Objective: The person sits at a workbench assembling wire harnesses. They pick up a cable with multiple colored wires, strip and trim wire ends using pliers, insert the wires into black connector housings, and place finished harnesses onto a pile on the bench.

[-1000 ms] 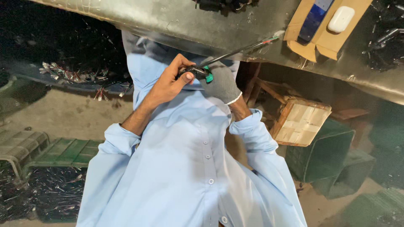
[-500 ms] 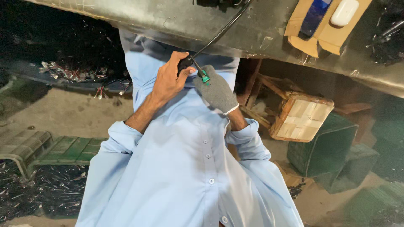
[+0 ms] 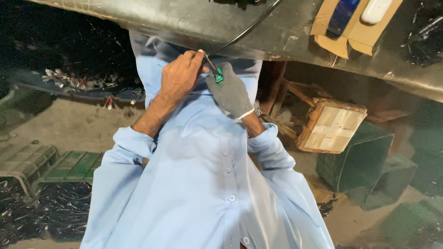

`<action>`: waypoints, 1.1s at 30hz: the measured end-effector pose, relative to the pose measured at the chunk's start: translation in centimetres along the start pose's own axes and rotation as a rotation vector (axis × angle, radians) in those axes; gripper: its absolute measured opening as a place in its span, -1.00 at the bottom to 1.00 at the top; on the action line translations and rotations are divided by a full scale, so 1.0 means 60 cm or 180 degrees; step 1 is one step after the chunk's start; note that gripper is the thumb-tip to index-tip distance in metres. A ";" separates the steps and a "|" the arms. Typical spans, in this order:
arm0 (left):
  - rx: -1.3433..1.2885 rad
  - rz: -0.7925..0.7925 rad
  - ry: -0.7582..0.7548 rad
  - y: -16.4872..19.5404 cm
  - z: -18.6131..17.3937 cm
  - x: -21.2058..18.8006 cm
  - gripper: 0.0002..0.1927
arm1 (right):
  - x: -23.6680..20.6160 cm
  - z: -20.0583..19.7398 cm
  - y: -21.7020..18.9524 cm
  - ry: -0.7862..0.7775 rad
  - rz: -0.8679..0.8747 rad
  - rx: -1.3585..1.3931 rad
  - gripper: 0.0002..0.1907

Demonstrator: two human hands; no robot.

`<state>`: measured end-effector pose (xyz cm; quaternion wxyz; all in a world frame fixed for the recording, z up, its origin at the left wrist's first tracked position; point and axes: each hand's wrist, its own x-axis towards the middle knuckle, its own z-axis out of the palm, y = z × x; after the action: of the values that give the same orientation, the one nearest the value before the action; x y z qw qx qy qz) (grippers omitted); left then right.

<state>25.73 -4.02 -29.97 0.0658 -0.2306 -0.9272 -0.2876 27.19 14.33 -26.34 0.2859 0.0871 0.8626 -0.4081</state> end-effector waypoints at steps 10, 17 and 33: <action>-0.3120 -0.1221 -0.0678 0.002 -0.043 0.000 -0.65 | 0.010 0.000 0.023 0.0191 -0.1217 0.0608 -0.68; -0.2888 -0.1246 -0.0275 0.027 -0.042 0.004 -0.62 | 0.003 -0.013 0.012 0.0041 -0.0723 0.0424 -0.68; -0.1541 -0.2217 0.1020 -0.028 -0.083 -0.097 -0.66 | 0.040 -0.144 -0.048 0.1435 -0.2271 -0.1457 -0.56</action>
<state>30.07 -10.32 -28.19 0.0520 0.1338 -0.8337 -0.5332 20.47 18.80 -21.45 -0.0544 -0.1932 0.9469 -0.2513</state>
